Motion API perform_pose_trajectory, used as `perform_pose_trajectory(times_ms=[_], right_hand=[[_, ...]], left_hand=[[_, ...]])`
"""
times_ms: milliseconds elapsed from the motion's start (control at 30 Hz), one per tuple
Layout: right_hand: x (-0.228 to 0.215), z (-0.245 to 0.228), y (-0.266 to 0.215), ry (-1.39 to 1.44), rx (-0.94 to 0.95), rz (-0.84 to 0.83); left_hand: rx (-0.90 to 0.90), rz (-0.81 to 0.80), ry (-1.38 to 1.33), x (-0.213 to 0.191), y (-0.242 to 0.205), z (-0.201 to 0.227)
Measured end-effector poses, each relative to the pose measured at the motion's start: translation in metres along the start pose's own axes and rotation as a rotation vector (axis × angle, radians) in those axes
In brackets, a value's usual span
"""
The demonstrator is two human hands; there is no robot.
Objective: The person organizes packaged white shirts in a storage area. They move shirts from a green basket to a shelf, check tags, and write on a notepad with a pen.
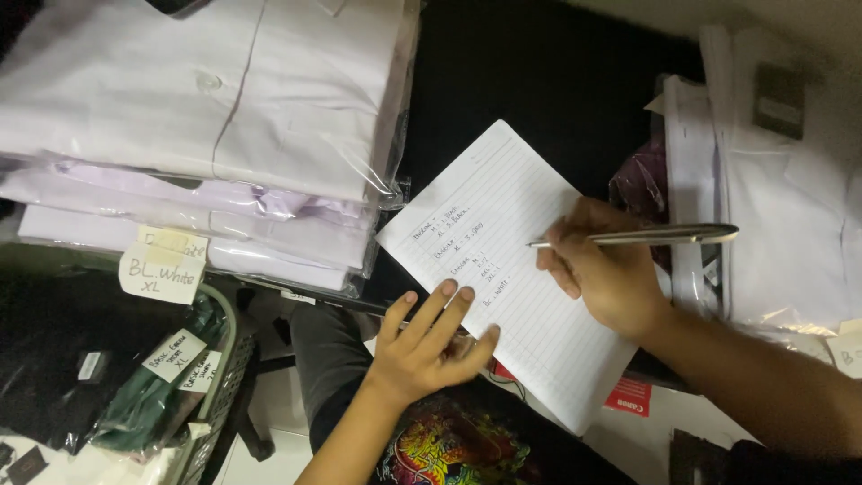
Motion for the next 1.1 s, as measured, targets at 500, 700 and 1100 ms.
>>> perform_pose_trajectory(times_ms=[500,700,1100], right_hand=[[-0.004,-0.007,-0.015,-0.339,-0.093,0.175],[0.008,-0.019,-0.013,-0.132,-0.027,0.266],[0.041,-0.028,-0.020,-0.559,-0.054,-0.098]], left_hand=[[-0.070,0.039,0.147,-0.013,0.024,0.002],[-0.106,0.058,0.150,-0.016,0.020,0.001],[-0.196,0.114,0.007,-0.011,0.004,0.005]])
Point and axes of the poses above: each hand's wrist, its own y-axis towards the middle knuckle, its own x-axis out of the palm, z = x × y, the point moved 8 cm from there along y, towards the middle knuckle, and after that the axes turned 5 degrees about x, right-handed, at the moved point
